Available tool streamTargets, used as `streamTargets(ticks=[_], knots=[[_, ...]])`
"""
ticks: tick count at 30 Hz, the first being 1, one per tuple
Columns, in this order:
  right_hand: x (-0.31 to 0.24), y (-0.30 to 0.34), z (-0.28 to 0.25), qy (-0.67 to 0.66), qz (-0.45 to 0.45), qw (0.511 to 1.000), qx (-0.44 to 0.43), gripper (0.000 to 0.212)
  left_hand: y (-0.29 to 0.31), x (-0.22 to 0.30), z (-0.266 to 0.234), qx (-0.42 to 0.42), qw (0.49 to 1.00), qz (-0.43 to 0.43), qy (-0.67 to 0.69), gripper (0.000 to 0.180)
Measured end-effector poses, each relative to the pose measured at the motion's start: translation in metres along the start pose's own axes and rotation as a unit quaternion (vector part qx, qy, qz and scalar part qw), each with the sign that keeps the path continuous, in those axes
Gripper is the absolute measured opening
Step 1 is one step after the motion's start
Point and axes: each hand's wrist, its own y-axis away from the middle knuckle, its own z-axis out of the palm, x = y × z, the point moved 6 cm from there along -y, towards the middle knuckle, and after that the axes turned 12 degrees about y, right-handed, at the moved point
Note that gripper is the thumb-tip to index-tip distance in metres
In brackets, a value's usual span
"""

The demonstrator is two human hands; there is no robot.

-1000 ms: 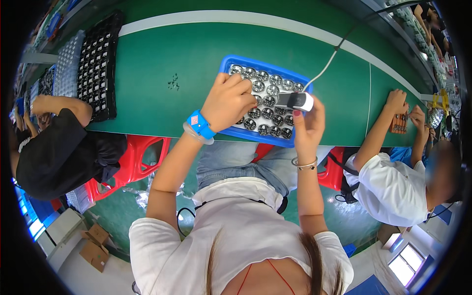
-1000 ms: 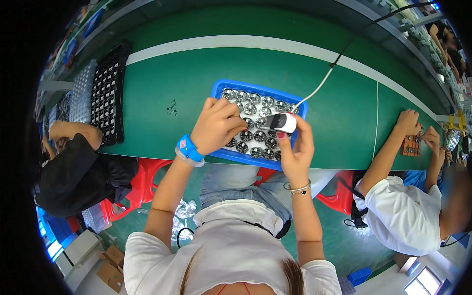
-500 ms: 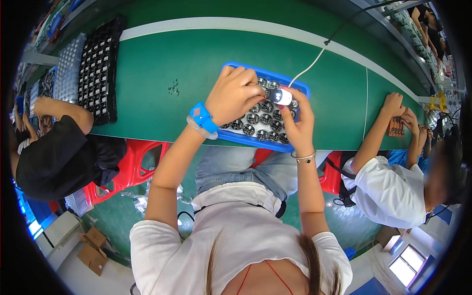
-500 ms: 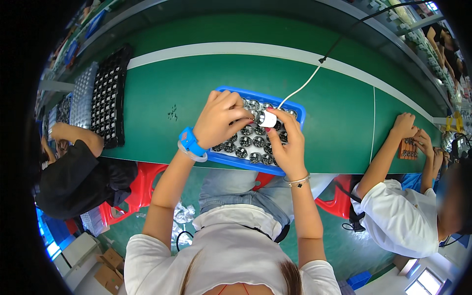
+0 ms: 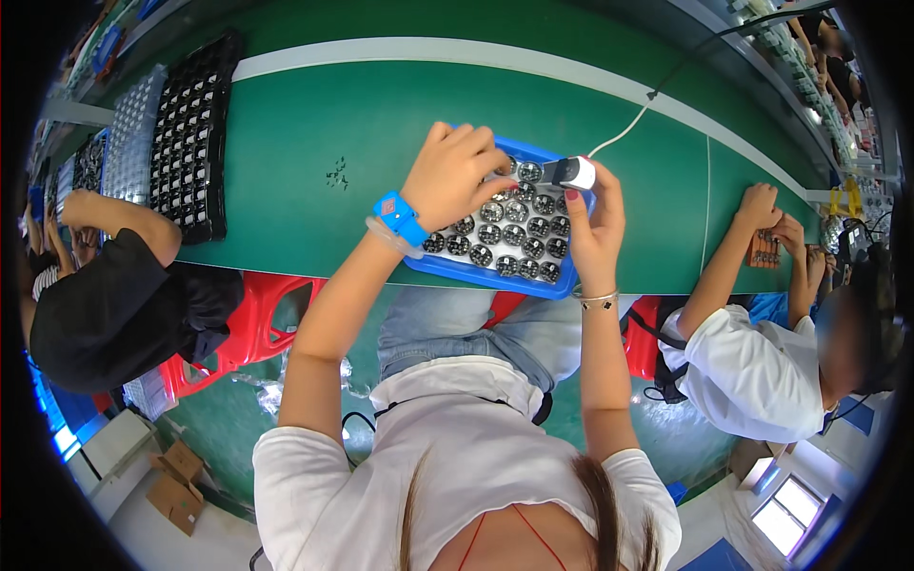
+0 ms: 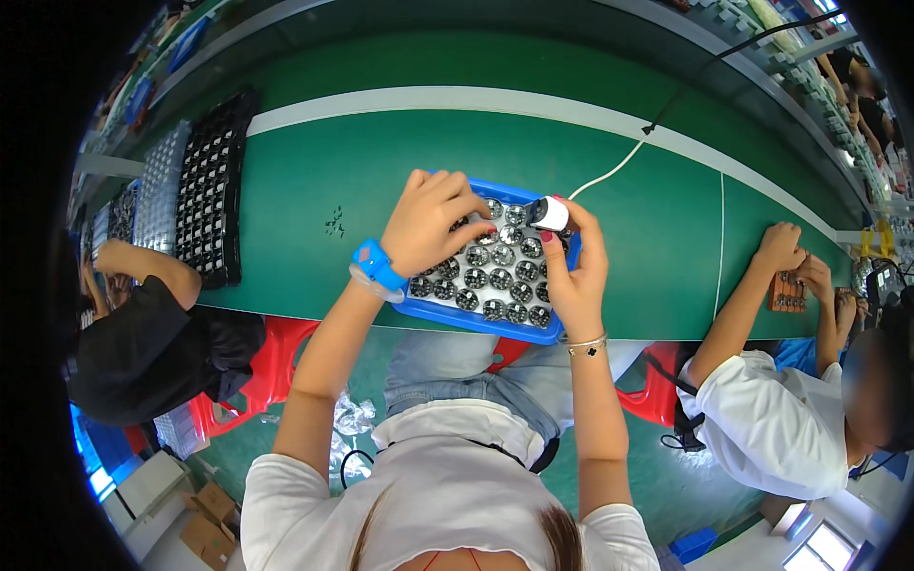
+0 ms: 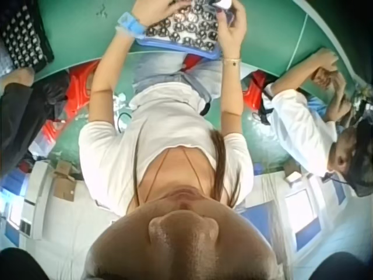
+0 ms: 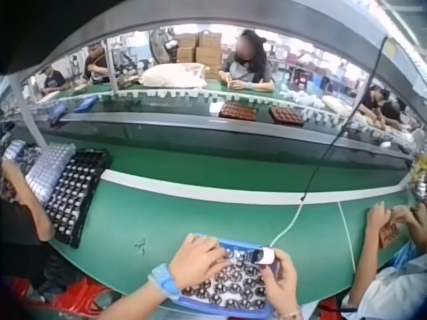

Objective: The worker is testing small metal electronic components by picking them from a tray, placing them into a test fixture, and using a handheld probe.

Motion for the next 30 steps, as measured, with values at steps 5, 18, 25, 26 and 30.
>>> streamTargets(ticks=[5, 18, 25, 26, 30], knots=[[0.000, -0.007, 0.005, 0.058, -0.020, 0.998, -0.023, 0.033, -0.011, -0.006, 0.005, -0.023, 0.999, 0.018, -0.041, 0.010], [0.007, -0.004, 0.000, -0.081, 0.018, 0.994, 0.076, 0.039, -0.009, -0.007, 0.007, -0.036, 0.996, 0.045, -0.063, 0.010], [0.005, -0.007, 0.007, -0.015, -0.001, 1.000, -0.013, 0.037, -0.003, -0.020, -0.014, -0.046, 0.998, -0.008, -0.040, 0.011], [0.005, -0.006, 0.009, -0.008, 0.006, 1.000, -0.022, 0.036, -0.002, -0.022, -0.015, -0.051, 0.998, 0.010, -0.045, 0.010], [-0.008, -0.010, 0.020, 0.072, -0.034, 0.996, -0.048, 0.030, -0.003, -0.012, -0.019, -0.031, 0.998, 0.043, -0.036, 0.010]])
